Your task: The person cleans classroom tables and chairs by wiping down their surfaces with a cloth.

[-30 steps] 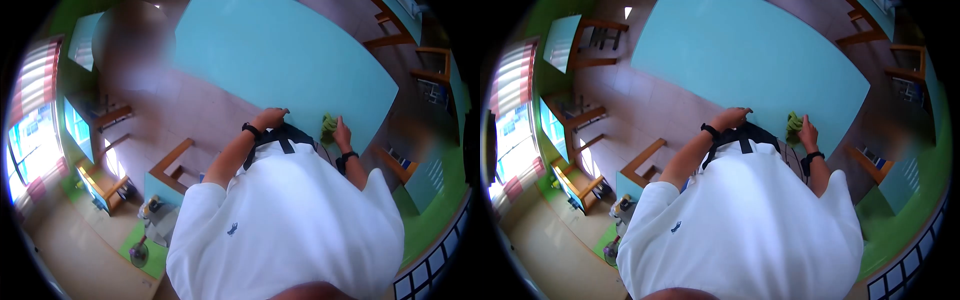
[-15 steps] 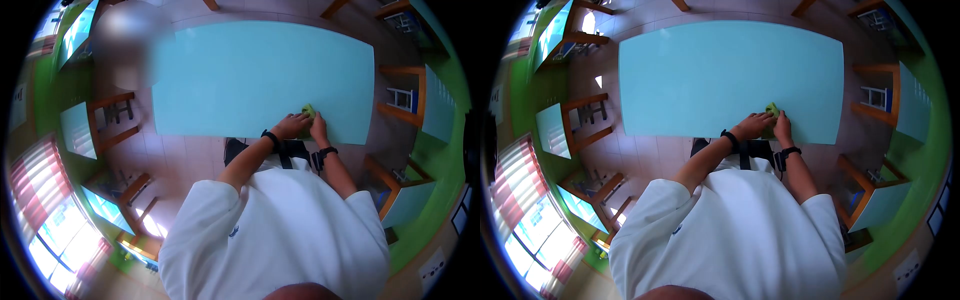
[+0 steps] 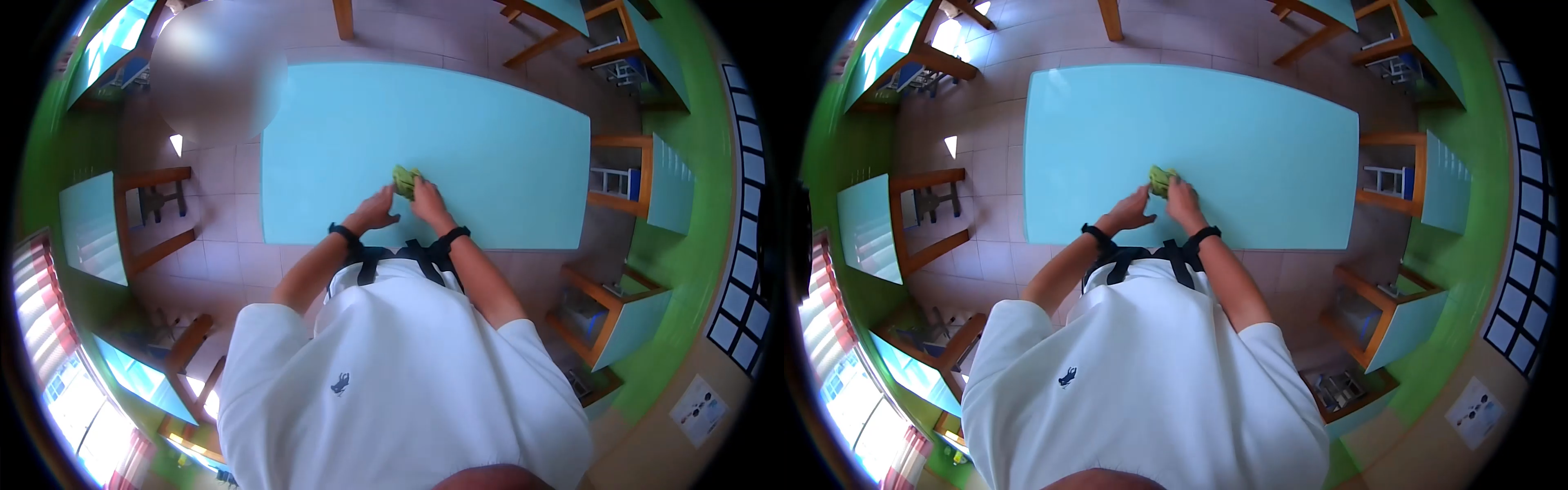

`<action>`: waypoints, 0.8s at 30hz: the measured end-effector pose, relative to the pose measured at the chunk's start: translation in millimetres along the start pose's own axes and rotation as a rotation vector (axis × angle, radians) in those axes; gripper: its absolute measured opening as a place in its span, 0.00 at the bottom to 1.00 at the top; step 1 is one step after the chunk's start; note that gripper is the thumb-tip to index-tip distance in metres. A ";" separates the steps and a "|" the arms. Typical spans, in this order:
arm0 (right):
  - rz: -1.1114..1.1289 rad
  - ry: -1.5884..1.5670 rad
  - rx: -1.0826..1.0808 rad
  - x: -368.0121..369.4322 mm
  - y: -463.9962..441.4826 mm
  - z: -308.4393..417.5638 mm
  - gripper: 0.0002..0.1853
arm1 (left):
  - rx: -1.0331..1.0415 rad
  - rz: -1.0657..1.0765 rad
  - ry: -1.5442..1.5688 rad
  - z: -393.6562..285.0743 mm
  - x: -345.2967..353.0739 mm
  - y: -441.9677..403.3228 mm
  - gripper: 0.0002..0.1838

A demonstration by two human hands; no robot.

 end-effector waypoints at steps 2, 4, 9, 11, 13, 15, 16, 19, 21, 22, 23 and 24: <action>0.043 -0.034 -0.243 11.6 -9.6 63.5 0.33 | 0.103 -0.239 0.007 11.8 -53.4 30.6 0.55; -0.043 0.111 -0.375 41.3 -14.6 108.5 0.35 | 0.145 -0.351 0.029 21.9 -94.3 60.5 0.57; 0.076 0.139 -0.398 40.4 -2.4 190.2 0.34 | 0.014 -0.360 0.043 97.8 -117.6 101.2 0.57; 0.081 0.131 -0.450 35.0 -1.6 189.4 0.34 | -0.029 -0.432 0.066 96.8 -116.7 106.8 0.53; 0.135 0.080 -0.484 28.3 1.7 178.8 0.36 | 0.021 -0.507 0.016 82.8 -106.5 97.2 0.51; 0.076 0.265 -0.177 6.6 -4.3 133.8 0.39 | 0.049 -0.569 -0.123 62.9 -96.8 87.3 0.47; 0.054 0.219 0.009 10.0 -7.9 89.5 0.42 | 0.057 -0.568 -0.126 56.0 -89.6 72.5 0.47; 0.249 0.299 0.496 16.6 20.2 -39.4 0.47 | 0.063 -0.473 -0.173 52.6 -63.6 29.0 0.44; 0.291 0.345 0.604 6.8 59.4 -81.5 0.44 | 0.019 -0.488 -0.156 47.3 -57.5 26.3 0.40; 0.245 0.422 0.540 2.7 70.8 -88.3 0.42 | 0.020 -0.506 -0.158 43.4 -61.9 23.8 0.39; 0.242 0.414 0.537 4.9 81.2 -92.6 0.42 | 0.037 -0.496 -0.174 45.4 -62.6 22.2 0.39; 0.210 0.358 0.559 6.2 87.1 -96.7 0.41 | 0.039 -0.501 -0.184 51.1 -66.0 22.4 0.39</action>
Point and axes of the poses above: each hand's wrist, its own y-axis away from the middle knuckle, its own x-axis out of the palm, z = x × y, the point moved 9 cm from there along -y, towards the middle knuckle, and after that the axes turned 10 degrees about y, right-handed, at the moved point
